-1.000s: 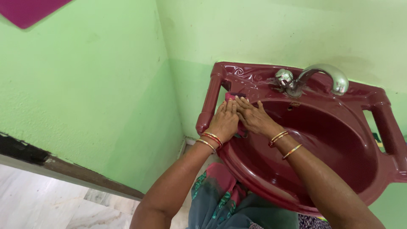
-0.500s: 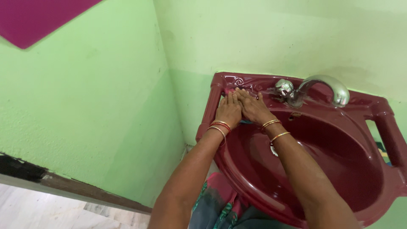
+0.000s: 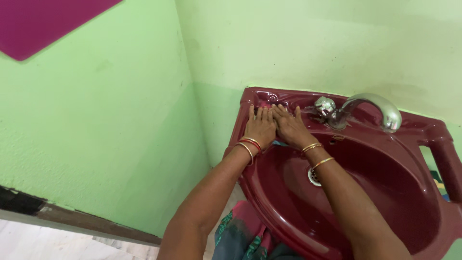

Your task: The person scrubs a maroon bathroom sink using a small cloth and a steel wool pad. They wipe the basin, faucet, and surrounding surfaces repeatedly, rinsing the cloth under running water.

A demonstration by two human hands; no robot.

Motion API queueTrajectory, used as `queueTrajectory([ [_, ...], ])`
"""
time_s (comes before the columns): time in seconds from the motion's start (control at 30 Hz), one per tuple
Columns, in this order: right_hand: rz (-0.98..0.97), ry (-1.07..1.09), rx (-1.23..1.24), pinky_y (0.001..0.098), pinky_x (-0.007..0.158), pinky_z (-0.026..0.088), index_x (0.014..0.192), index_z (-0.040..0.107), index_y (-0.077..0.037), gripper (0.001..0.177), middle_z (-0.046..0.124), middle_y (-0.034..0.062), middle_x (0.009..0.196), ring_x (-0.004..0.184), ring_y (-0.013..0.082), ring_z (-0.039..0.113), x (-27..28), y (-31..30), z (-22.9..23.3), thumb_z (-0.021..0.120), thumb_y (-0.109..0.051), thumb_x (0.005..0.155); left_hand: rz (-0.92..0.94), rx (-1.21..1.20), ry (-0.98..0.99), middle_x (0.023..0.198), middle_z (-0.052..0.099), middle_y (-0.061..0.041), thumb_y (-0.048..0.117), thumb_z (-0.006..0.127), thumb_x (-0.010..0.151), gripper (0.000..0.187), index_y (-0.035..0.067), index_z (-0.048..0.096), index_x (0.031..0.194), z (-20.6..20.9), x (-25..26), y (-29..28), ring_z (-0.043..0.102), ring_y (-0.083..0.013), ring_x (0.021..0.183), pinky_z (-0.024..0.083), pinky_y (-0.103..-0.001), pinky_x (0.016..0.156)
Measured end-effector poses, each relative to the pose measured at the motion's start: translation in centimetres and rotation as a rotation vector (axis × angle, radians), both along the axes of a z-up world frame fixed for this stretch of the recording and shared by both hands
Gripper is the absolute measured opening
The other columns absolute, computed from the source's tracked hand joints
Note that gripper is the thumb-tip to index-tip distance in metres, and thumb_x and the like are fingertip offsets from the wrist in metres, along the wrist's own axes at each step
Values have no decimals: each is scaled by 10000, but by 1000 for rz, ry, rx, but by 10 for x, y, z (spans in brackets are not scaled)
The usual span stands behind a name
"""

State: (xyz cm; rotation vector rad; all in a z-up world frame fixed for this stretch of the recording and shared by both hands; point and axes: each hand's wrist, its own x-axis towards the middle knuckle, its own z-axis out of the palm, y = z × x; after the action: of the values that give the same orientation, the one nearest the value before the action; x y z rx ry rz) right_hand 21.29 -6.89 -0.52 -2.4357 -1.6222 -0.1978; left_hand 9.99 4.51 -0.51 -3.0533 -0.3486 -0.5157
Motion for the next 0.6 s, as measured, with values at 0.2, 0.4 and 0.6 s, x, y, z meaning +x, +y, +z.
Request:
queueTrajectory([
  [0.2, 116, -205, -165, 794, 1123, 26, 1506, 451, -204, 526, 323, -62, 1637, 1562, 251, 124, 2, 18, 56, 416, -359, 1004, 158, 11, 14, 1499, 472, -329, 215, 387, 997, 601, -168, 429, 1457, 12, 0, -14, 361, -429, 1480, 52, -601, 1266],
  [0.4, 95, -276, -291, 782, 1173, 32, 1447, 530, -276, 450, 377, -97, 1626, 1582, 207, 135, 6, 30, 67, 385, -322, 1024, 223, 47, -20, 1510, 433, -342, 222, 406, 964, 623, -173, 398, 1447, 6, 11, -14, 338, -446, 1478, 28, -596, 1233],
  [0.6, 122, -515, 24, 586, 1251, 177, 1478, 550, -122, 490, 474, 60, 1585, 1529, 244, 332, -2, 21, 36, 477, -194, 999, 206, 54, 21, 1517, 416, -330, 221, 406, 941, 620, -134, 390, 1449, 5, 12, -14, 319, -435, 1478, 23, -594, 1228],
])
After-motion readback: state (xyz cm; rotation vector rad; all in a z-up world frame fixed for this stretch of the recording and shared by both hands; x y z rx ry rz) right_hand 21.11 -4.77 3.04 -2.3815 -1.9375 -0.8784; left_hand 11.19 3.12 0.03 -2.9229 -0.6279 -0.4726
